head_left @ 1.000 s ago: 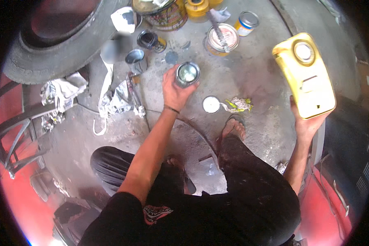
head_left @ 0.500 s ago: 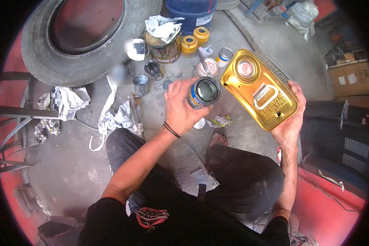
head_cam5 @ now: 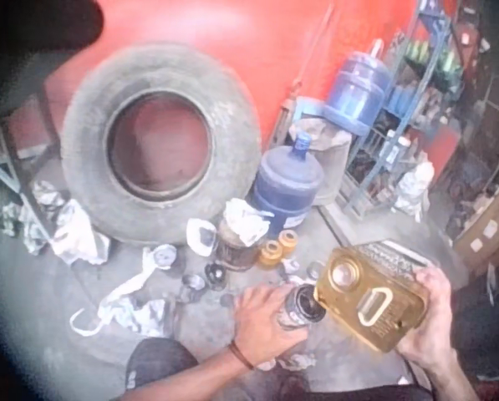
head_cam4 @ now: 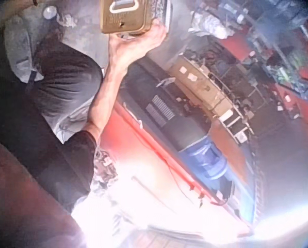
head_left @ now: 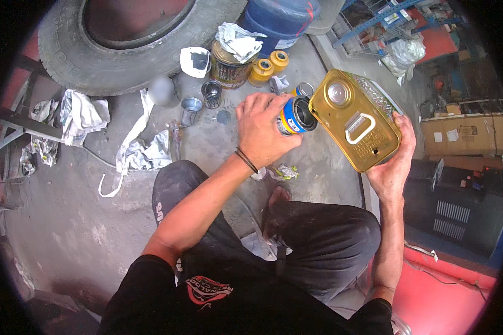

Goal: The person sprays paint onto the rear bumper and trunk of a car using a spray gun. Then, the person moves to a floor area, opens several cans, pours liquids into a small container, and wipes their hands with a cloth.

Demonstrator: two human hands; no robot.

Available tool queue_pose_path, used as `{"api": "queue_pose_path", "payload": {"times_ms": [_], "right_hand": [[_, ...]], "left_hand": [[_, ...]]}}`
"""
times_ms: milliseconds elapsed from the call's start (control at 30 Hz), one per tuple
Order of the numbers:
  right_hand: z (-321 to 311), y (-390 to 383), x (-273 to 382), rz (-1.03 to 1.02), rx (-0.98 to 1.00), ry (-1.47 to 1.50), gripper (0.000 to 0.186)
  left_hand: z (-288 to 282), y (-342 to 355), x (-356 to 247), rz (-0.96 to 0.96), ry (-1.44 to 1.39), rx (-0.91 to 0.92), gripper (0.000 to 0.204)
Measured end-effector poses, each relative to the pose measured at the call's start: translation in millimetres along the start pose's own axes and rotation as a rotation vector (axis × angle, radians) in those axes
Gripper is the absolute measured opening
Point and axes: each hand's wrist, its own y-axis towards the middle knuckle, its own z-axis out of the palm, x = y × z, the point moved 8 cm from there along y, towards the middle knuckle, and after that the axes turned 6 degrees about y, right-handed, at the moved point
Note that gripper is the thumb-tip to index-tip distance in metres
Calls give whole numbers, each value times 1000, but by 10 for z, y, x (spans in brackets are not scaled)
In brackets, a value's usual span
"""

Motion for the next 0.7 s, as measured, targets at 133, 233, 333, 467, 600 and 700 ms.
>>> {"api": "queue_pose_path", "payload": {"times_ms": [133, 233, 333, 467, 600, 700], "right_hand": [[1, 14, 169, -30, 33, -126, 102], [37, 65, 266, -93, 34, -171, 102], [82, 67, 361, -134, 55, -219, 102], [108, 66, 410, -156, 71, -271, 99], [104, 75, 451, -202, 58, -289, 97], [95, 52, 469, -240, 34, -298, 97]], "left_hand": [[-118, -19, 10, 7, 23, -20, 73], [-129, -21, 58, -23, 37, -8, 74], [-117, -65, 107, -50, 50, 21, 73], [-73, -128, 163, -56, 39, 38, 73], [-5, -193, 208, -92, 17, 69, 74], [36, -226, 239, -93, 21, 81, 74]]}}
